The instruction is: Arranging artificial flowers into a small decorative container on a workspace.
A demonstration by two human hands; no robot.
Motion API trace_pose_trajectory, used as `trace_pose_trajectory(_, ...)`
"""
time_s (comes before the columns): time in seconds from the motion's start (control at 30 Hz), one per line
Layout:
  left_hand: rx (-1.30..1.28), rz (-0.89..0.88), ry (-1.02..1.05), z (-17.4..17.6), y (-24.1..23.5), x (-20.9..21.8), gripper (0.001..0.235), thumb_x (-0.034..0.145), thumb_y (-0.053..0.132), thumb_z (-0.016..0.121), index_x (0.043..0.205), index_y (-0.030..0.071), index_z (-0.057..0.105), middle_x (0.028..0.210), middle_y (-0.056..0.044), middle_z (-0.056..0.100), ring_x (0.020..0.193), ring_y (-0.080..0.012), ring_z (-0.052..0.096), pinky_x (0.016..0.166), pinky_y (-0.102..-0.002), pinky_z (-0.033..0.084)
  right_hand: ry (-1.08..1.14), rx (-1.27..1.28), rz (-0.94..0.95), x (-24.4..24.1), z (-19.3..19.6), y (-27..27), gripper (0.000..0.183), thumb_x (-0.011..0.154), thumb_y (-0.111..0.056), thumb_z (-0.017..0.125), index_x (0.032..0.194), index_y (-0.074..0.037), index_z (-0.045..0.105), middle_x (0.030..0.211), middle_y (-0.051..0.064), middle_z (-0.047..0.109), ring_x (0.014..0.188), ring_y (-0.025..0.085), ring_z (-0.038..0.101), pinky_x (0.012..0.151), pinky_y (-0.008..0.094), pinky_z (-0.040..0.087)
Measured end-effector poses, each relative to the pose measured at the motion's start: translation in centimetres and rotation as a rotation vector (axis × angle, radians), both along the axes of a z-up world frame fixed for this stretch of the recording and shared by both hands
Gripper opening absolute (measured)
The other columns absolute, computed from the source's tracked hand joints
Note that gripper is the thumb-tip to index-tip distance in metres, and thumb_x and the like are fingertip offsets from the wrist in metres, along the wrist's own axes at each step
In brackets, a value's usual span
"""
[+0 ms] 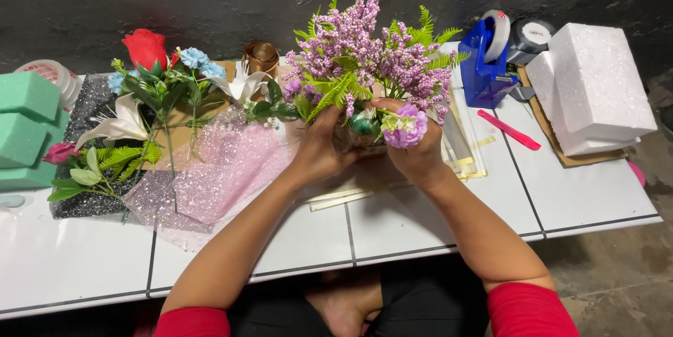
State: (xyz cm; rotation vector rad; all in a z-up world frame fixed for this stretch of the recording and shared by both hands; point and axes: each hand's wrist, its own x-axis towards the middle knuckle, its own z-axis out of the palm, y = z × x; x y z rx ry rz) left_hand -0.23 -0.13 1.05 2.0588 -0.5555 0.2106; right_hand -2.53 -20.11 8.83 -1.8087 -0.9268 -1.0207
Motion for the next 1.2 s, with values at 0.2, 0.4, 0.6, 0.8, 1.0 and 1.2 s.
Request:
trace_pose_trajectory(0.2,0.070,0.036,0.040,0.4,-0.6,-0.5,0.079,0.063,0.044,0.088,0.125,0.010,0.054,0.113,-0.014,0.064,0.110,-0.0407,0.065,0.100,-0.056,0.043,0.081,-0.111,-0.035,-0.1,0.3,0.6,0.008,0.098,-0.001,0.061,0.099,0.004,0.068,0.090,0.020,0.072,0.079,0.043,0.071,0.069,0.048,0.058)
trace_pose_trajectory(0.4,0.027,-0.013,0.041,1.4,-0.2,-0.5,0.083,0.064,0.051,0.085,0.128,0.010,0.051,0.115,-0.017,0.063,0.112,-0.0431,0.064,0.103,-0.060,0.040,0.152,-0.179,-0.040,0.3,0.6,0.7,0.009,0.098,-0.004,0.062,0.100,0.002,0.069,0.085,0.017,0.072,0.076,0.041,0.071,0.068,0.046,0.059)
trace_pose_trajectory(0.6,0.106,-0.083,0.027,3.3,0.7,-0.2,0.090,0.067,0.050,0.088,0.132,0.004,0.045,0.120,-0.024,0.065,0.115,-0.0472,0.064,0.107,-0.064,0.037,0.287,-0.224,-0.161,0.7,-1.0,0.6,0.013,0.093,-0.002,0.065,0.106,0.001,0.062,0.079,0.021,0.068,0.072,0.044,0.069,0.062,0.052,0.054)
trace_pose_trajectory(0.8,0.169,-0.070,0.120,5.9,0.4,-1.5,0.098,0.064,0.052,0.091,0.130,-0.002,0.044,0.116,-0.034,0.062,0.113,-0.0545,0.061,0.099,-0.064,0.047,0.327,-0.159,-0.141,0.8,-2.7,0.1,0.015,0.093,-0.009,0.067,0.107,-0.003,0.067,0.083,0.016,0.071,0.076,0.042,0.071,0.068,0.047,0.057)
trace_pose_trajectory(1.0,0.123,-0.051,0.122,6.1,0.4,-1.5,0.097,0.060,0.050,0.093,0.128,-0.001,0.045,0.118,-0.033,0.062,0.114,-0.0544,0.061,0.099,-0.059,0.049,0.356,-0.010,-0.031,-0.2,0.1,0.9,0.019,0.091,-0.010,0.072,0.109,-0.005,0.069,0.092,0.014,0.072,0.090,0.038,0.072,0.080,0.044,0.057)
trace_pose_trajectory(1.2,0.141,-0.093,0.047,6.6,0.4,-1.2,0.097,0.064,0.045,0.092,0.132,-0.006,0.046,0.125,-0.034,0.060,0.121,-0.0551,0.057,0.107,-0.061,0.040,0.271,-0.017,-0.033,0.7,-1.3,0.7,0.005,0.097,-0.009,0.068,0.097,-0.005,0.071,0.085,0.011,0.070,0.083,0.035,0.071,0.078,0.041,0.056)
